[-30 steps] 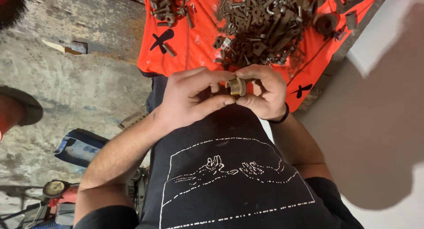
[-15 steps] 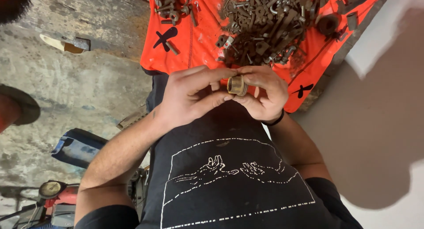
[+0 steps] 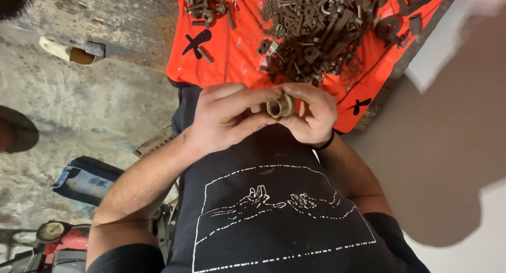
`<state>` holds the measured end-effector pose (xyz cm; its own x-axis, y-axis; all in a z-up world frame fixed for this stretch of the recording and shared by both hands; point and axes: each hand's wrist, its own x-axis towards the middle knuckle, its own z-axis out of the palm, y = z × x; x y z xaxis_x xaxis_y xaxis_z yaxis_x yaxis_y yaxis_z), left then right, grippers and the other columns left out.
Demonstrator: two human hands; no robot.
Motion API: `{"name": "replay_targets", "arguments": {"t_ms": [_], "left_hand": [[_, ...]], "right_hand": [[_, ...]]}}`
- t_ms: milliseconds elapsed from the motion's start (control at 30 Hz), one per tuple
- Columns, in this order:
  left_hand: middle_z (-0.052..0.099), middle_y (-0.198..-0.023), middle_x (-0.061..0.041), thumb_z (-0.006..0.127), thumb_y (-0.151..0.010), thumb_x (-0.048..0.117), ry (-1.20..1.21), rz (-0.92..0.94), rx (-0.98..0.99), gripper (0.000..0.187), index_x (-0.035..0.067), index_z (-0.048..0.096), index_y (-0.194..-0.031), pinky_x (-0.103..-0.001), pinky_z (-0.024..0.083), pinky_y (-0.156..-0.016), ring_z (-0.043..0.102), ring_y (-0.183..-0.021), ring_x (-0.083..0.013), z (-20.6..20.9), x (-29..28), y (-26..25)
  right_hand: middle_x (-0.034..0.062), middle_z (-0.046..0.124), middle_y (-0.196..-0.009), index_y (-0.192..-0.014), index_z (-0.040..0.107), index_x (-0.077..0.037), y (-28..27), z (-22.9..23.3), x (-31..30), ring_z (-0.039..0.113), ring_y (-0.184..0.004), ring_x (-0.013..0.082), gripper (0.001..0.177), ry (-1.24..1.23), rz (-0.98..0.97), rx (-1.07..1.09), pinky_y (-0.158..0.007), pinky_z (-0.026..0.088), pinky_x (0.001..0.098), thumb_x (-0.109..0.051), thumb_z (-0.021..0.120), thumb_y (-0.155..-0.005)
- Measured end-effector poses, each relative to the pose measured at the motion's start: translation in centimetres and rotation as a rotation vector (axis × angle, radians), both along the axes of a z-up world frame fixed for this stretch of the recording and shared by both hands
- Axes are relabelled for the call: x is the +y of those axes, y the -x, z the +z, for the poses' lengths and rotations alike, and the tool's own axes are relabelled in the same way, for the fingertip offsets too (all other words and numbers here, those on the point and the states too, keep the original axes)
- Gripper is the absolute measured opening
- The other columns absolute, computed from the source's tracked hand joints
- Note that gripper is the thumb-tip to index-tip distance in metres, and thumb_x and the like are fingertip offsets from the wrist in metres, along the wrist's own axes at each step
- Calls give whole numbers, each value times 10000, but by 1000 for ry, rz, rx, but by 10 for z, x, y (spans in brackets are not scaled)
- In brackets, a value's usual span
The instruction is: The person sorts a pile of rusty metal hardware, including bolts, nuts, and washers, spread across an orange safety vest. They pick up individual pieces, examine them, and place them into separate piles on the vest.
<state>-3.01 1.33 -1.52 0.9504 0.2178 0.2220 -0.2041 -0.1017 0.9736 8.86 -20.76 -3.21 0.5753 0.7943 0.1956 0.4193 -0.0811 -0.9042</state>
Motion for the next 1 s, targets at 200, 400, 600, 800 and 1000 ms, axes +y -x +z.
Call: {"name": "replay_targets", "arguments": {"t_ms": [200,400,600,800,1000], "left_hand": [[628,-774,9,874,-897,209,-27,34,-46,327,108,740,-1177,-295,471,-610,641,-674,-127,-3,-4,0],[653,-815,-7,867,-903,233,-5,40,-16,346,97,728,-1190,-287,494,-637,650,-696,-133,-3,-1,0],[685,-912,-45,845,-931,219,96,5,105,357,75,710,-1229,-282,542,-698,684,-764,-151,-8,3,-1],[711,-1108,-106,837,-929,135,-300,71,167,352,70,689,-1241,-344,583,-814,719,-964,-263,-39,38,-23],[699,-1123,-134,823,-915,134,-693,161,204,298,58,696,-1174,-401,572,-779,704,-957,-327,-86,84,-81]], "right_hand": [[129,725,-1178,-1311,594,11,16,-15,-8,742,-996,189,428,85,-44,71,-866,592,291,-199,784,-991],[115,719,-1179,-1315,596,-1,10,-10,-6,738,-1008,192,545,39,-50,43,-843,584,271,-296,829,-921],[120,707,-1185,-1323,611,-16,5,-6,0,732,-1012,209,563,78,-60,43,-862,574,289,-252,881,-889],[114,726,-1194,-1369,607,-12,-13,14,20,745,-997,212,494,292,-17,89,-850,602,315,-156,820,-947],[109,731,-1020,-1254,696,-45,-29,11,6,723,-872,262,389,453,77,-64,-763,579,363,-166,821,-906]]}}
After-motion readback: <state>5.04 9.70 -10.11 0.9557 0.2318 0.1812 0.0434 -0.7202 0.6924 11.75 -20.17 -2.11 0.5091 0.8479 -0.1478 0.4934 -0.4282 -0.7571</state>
